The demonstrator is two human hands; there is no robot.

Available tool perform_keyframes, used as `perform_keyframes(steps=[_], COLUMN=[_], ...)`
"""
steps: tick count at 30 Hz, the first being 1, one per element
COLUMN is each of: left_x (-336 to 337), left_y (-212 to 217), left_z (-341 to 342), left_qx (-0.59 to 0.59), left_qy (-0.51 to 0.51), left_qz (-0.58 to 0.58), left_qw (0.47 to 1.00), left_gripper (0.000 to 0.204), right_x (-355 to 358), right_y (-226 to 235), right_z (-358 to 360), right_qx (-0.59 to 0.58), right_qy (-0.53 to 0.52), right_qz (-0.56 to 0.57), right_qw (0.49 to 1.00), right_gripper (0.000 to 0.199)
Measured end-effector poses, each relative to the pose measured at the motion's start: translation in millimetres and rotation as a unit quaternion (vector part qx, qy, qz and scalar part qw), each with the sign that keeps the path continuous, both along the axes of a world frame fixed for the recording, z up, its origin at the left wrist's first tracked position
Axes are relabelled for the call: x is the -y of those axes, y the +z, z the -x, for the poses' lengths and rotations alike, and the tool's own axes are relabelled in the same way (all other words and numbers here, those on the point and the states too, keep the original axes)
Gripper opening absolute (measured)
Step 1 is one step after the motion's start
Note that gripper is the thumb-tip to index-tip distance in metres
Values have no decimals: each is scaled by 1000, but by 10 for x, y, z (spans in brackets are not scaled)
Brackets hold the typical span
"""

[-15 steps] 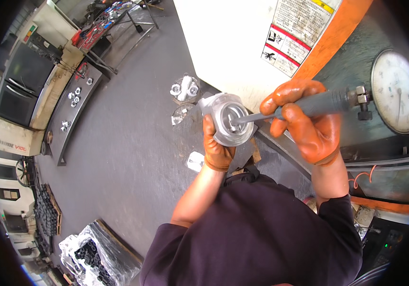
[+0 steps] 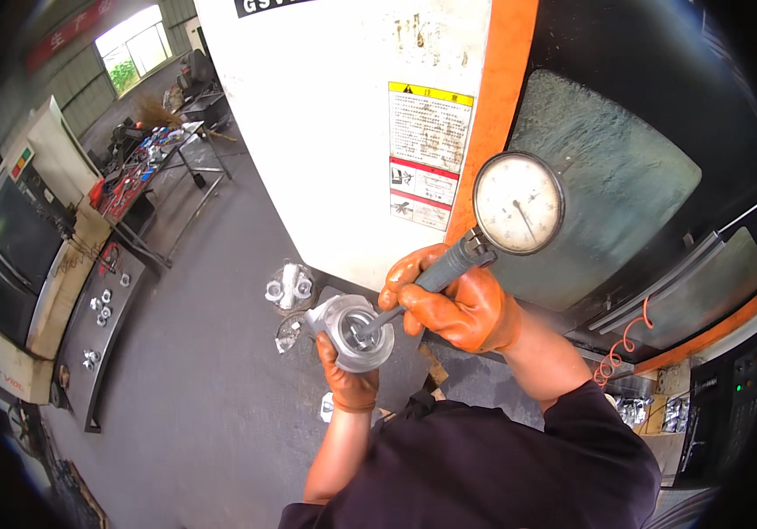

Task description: The person uses a dial bore gauge to measure the internal diameter of several cylindrical metal parts. They insert the gauge into each part, rotate it to take readings, and then place the parts on a nearby surface. The person also interacts with a CNC machine control panel.

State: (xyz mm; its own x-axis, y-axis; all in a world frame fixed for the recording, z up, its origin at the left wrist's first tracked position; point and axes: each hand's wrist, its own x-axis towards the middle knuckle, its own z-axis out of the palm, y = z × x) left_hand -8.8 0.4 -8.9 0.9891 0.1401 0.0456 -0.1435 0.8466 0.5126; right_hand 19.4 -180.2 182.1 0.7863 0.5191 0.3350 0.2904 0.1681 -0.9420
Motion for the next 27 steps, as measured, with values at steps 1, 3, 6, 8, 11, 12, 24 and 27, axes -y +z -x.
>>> perform_keyframes(steps=[1, 3, 6, 8, 11, 12, 24, 27], left_x=[-8, 8, 36, 56, 33, 35, 54, 32], left_y=[4, -4, -22, 15, -35, -31, 58, 33], left_z=[-9, -13, 12, 29, 27, 21, 34, 30], left_qx=[14, 39, 27, 15, -1, 1, 31, 36], left_qy=[10, 31, 12, 11, 10, 15, 30, 12], left_qz=[-20, -57, -32, -32, -23, -27, -43, -38], left_qw=[1000, 997, 999, 999, 1000, 1000, 998, 999], left_gripper=[58, 58, 58, 59, 60, 60, 59, 60], right_x=[2, 21, 60, 78, 100, 103, 87, 89], right_y=[-18, -5, -39, -59, -89, -102, -120, -88], right_z=[5, 22, 52, 54, 51, 45, 55, 69], right_qx=[-9, 7, 32, 39, 26, 20, 34, -4], right_qy=[5, 5, 0, -2, -3, -2, -2, 0], right_qz=[-21, -12, -16, -23, -33, -36, -53, -58], right_qw=[1000, 1000, 999, 999, 999, 999, 998, 998], right_gripper=[16, 16, 17, 17, 18, 18, 18, 18])
